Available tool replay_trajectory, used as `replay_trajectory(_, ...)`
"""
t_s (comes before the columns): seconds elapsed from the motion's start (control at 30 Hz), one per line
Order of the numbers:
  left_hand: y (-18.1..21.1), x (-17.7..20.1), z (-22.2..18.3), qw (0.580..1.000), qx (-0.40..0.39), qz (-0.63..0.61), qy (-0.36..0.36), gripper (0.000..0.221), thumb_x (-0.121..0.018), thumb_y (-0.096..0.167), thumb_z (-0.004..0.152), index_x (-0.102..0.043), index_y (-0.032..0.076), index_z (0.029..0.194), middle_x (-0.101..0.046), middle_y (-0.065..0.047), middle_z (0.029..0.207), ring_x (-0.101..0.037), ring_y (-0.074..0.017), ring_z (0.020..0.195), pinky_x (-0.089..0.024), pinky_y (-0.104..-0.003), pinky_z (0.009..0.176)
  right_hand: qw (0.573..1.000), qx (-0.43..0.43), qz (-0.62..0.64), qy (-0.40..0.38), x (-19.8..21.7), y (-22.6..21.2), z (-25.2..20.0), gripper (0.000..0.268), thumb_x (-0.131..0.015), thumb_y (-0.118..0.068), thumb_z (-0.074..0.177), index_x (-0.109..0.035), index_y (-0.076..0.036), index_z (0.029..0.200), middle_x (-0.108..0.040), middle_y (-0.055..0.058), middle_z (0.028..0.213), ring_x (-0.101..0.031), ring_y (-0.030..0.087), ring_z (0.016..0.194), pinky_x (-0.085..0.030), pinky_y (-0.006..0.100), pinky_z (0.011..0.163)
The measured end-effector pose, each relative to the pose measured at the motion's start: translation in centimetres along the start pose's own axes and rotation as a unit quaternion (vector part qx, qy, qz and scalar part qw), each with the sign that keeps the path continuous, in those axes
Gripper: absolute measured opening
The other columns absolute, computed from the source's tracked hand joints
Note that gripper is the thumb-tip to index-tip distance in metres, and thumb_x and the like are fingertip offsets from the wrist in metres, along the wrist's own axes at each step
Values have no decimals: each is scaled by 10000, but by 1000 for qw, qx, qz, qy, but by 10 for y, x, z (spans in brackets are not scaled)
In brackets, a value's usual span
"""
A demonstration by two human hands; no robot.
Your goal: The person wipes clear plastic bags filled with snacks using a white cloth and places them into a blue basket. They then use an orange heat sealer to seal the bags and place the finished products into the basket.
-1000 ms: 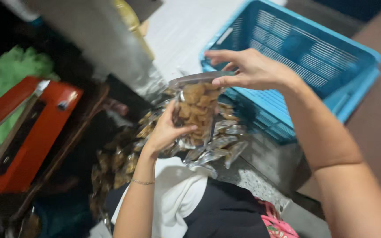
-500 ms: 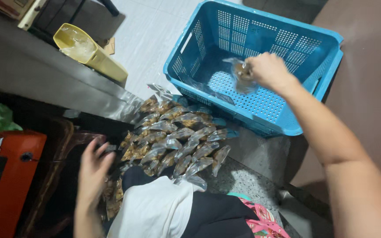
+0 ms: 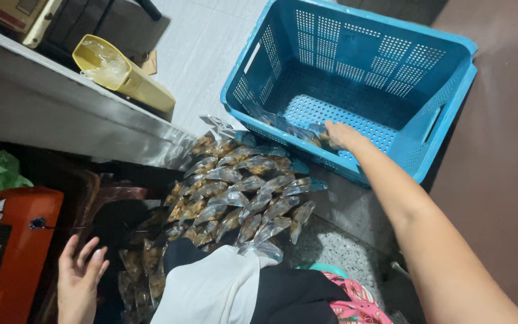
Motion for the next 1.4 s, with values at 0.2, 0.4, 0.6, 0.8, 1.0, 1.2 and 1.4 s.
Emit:
replay_trajectory(0.2,36,-53,7,997,-48,-14,-60,738,-612,98,973,-271,74,1627,-492,-205,1540,-539,-231,1331,-484,-353,1018,995,-21,51,-85,8,-11,-30,530,-709,-340,866,-496,-80,1276,-697,245,1203,-665,436,1141,-536,516,934)
replay_trajectory(0.4,51,-111,18,969,-175,-54,-169,673,-652,98,963,-354,39,1564,-490,-181,1493,-530,-229,1356,-483,-339,1072,985,-72,-5,-157,52,-24,-48,714,-784,-422,819,-488,-128,1398,-583,239,1368,-590,436,1242,-512,510,1007)
replay_trajectory(0.6,43,-136,9,972,-142,-6,-186,540,-685,141,960,-517,57,1466,-655,-94,1313,-635,-179,1134,-530,-312,957,979,121,30,163,123,-122,-88,602,-743,-315,906,-551,-122,1442,-585,215,1391,-588,425,1221,-501,510,1002)
replay_trajectory(0.8,16,-89,-26,986,-130,28,-105,435,-699,163,964,-613,73,1381,-718,-66,1218,-674,-147,1113,-540,-305,975,876,362,309,-72,114,-338,-148,446,-696,-255,962,-597,-62,1351,-670,75,1327,-671,191,1143,-553,356,958)
replay_trajectory(1.0,-60,19,-99,996,-80,4,39,422,-695,113,950,-612,68,1361,-718,-99,1260,-700,-178,1121,-556,-318,956,753,408,394,-333,30,-523,-213,467,-678,-204,999,-524,-45,1411,-613,83,1336,-655,150,1135,-568,324,973)
replay_trajectory(1.2,-212,99,-206,980,14,41,194,461,-724,131,907,-611,75,1351,-729,-136,1215,-746,-222,1018,-579,-334,886,706,408,401,-417,-85,-635,-264,436,-679,-158,1000,-533,-40,1394,-627,81,1288,-660,161,1103,-601,340,938)
replay_trajectory(1.4,-362,66,-285,953,70,156,249,478,-765,81,823,-599,-7,1262,-669,-263,1196,-635,-434,1130,-508,-463,957,680,393,373,-494,-193,-686,-306,421,-701,-147,982,-562,-42,1366,-653,72,1224,-672,159,1065,-593,323,891)
Point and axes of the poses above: each hand's wrist, its own z-axis towards the middle knuckle, its own x-axis out of the back of the hand, y = z × x, the point moved 2 cm from there along z, towards the middle knuckle
